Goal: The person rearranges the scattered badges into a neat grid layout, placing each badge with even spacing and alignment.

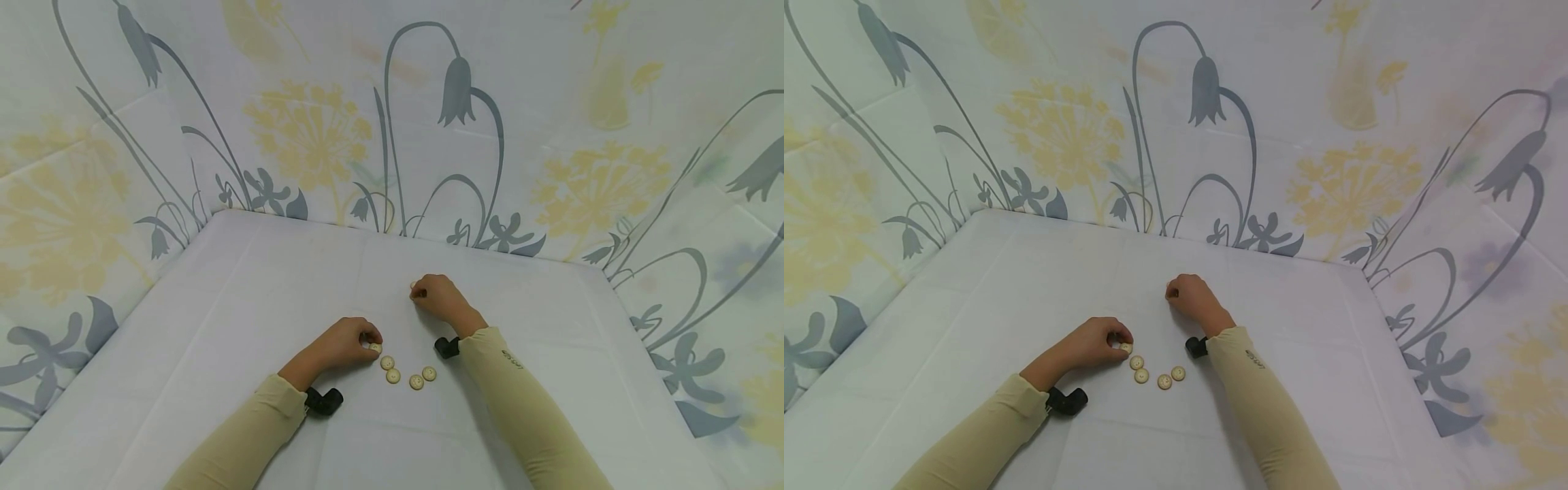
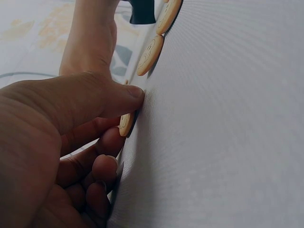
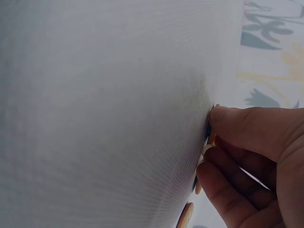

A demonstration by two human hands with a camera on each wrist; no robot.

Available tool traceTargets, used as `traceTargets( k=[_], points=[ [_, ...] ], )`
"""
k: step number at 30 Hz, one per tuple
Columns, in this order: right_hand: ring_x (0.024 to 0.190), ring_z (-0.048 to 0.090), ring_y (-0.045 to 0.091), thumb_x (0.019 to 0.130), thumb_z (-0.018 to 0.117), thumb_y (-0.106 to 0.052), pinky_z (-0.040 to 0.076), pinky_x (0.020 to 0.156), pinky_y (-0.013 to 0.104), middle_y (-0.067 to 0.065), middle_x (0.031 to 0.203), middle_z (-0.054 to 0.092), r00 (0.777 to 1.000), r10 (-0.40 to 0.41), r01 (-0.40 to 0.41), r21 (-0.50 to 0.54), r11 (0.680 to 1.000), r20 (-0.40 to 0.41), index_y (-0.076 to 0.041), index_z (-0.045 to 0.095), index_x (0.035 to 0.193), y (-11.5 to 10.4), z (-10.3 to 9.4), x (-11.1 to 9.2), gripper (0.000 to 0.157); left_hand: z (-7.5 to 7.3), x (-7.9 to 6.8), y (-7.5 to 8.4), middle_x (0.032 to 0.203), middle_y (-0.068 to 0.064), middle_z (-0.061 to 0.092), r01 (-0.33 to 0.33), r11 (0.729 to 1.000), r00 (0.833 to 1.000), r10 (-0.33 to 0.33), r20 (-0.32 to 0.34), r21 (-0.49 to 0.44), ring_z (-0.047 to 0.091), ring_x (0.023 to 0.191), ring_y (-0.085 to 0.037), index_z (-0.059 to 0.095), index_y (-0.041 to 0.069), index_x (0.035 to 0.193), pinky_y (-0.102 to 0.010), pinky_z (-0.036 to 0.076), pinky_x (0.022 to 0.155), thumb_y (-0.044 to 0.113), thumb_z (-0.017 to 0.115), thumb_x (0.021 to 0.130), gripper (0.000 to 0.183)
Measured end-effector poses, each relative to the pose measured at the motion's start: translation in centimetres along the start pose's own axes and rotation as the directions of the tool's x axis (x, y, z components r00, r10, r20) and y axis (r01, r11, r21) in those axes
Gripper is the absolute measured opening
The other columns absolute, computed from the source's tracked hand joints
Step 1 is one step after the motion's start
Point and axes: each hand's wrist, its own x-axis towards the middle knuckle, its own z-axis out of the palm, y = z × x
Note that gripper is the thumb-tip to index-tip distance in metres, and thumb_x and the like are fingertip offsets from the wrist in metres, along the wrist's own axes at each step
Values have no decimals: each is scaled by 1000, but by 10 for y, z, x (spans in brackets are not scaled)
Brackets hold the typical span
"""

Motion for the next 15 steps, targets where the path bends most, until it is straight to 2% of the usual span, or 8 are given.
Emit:
traceTargets(
  k=[6,15],
  points=[
    [86,62,17,90,67,-15,51,80,35,4,96,71,1000,-1,1,6,1000,2,-10,75,95,-1,-3,-2,11,0,0,1,89,6,66,-4,1000,1000,4,-2,1,53,78,-8,73,15,94,-28,46,73,17,73,80,14],
    [91,61,19,90,66,-15,50,83,37,5,102,69,999,47,-47,24,999,26,-11,75,101,0,-6,-7,15,2,1,-2,89,6,66,-2,1000,1000,2,-8,9,54,79,-8,73,16,94,-29,46,75,18,73,81,14]
  ],
)
